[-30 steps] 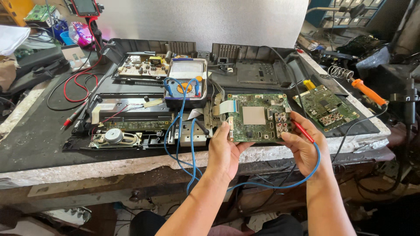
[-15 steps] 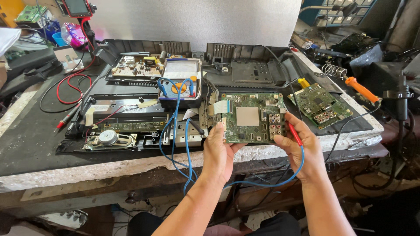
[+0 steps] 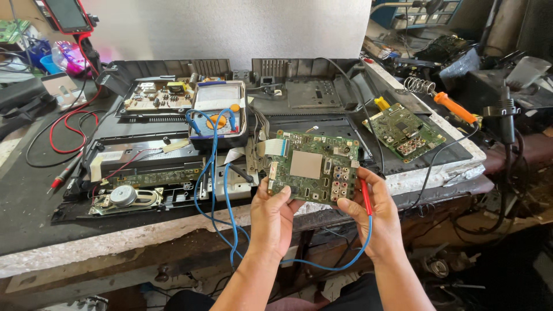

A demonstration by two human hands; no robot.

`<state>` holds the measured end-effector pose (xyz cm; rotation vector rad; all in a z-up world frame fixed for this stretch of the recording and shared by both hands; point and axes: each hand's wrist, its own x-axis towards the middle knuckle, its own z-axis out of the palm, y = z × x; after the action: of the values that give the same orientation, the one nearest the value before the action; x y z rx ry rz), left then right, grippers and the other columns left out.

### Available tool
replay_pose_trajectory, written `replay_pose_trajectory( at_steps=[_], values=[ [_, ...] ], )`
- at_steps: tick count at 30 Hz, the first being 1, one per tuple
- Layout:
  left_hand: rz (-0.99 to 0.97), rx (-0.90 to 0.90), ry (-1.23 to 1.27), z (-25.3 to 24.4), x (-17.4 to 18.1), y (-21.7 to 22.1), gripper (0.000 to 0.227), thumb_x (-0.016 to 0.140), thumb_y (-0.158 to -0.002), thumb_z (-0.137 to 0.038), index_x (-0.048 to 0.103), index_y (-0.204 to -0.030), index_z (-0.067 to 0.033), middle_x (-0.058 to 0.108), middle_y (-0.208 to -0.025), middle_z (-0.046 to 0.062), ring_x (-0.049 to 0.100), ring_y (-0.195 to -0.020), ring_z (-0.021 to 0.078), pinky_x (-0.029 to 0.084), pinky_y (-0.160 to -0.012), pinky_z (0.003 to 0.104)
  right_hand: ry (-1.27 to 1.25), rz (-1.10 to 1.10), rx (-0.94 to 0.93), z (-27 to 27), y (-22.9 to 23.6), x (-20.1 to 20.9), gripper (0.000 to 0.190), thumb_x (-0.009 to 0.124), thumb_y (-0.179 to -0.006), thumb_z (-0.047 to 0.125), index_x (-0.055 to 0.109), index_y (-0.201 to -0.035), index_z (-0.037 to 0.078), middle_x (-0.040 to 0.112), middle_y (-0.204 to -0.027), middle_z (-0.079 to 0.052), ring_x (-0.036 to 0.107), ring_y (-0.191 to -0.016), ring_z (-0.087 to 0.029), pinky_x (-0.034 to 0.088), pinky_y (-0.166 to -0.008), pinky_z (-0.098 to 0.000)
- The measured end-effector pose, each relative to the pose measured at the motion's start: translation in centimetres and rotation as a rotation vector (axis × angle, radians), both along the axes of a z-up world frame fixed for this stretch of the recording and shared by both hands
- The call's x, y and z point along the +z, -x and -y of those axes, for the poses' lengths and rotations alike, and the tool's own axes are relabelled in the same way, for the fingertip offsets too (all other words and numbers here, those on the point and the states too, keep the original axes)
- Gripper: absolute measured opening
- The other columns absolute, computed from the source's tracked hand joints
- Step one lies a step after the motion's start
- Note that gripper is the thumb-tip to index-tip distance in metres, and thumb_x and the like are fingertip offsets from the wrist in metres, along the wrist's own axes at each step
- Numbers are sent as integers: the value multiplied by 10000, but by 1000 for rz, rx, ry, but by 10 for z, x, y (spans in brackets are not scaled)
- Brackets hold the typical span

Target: The person removes internal circuit boards from a disassembled television, lifts the television chassis to check the screen, and uses a multimeter to test components on the boards.

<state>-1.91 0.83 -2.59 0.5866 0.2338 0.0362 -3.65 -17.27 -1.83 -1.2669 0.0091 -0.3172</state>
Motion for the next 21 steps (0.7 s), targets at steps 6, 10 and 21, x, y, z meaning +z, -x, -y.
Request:
replay_pose_trajectory(
  at_steps=[6,10,21],
  values=[
    [-38,-29,1,-2,0,-2,960,663,-845,15,228,-1675,-192,457,-1178,153,515,-988,247,544,-899,441,245,-113,-62,10,-3,2,791,780,-766,103,505,-1508,112,593,-1301,-120,574,-1162,-202,555,-990,-356],
    [-2,-25,6,-1,-10,-5,981,686,-838,27,216,-1674,-180,492,-956,96,543,-953,231,567,-908,440,530,173,-176,21,-1,-1,556,616,-977,242,465,-1488,81,688,-1229,-129,669,-1148,-214,570,-983,-361],
    [129,43,20,4,-30,-12,517,632,-928,88,507,-1407,-64,614,-984,140,711,-863,297,648,-831,445,542,403,-151,-1,1,23,245,676,-963,83,700,-1181,-28,768,-981,-214,765,-818,-275,617,-832,-418]
  ],
)
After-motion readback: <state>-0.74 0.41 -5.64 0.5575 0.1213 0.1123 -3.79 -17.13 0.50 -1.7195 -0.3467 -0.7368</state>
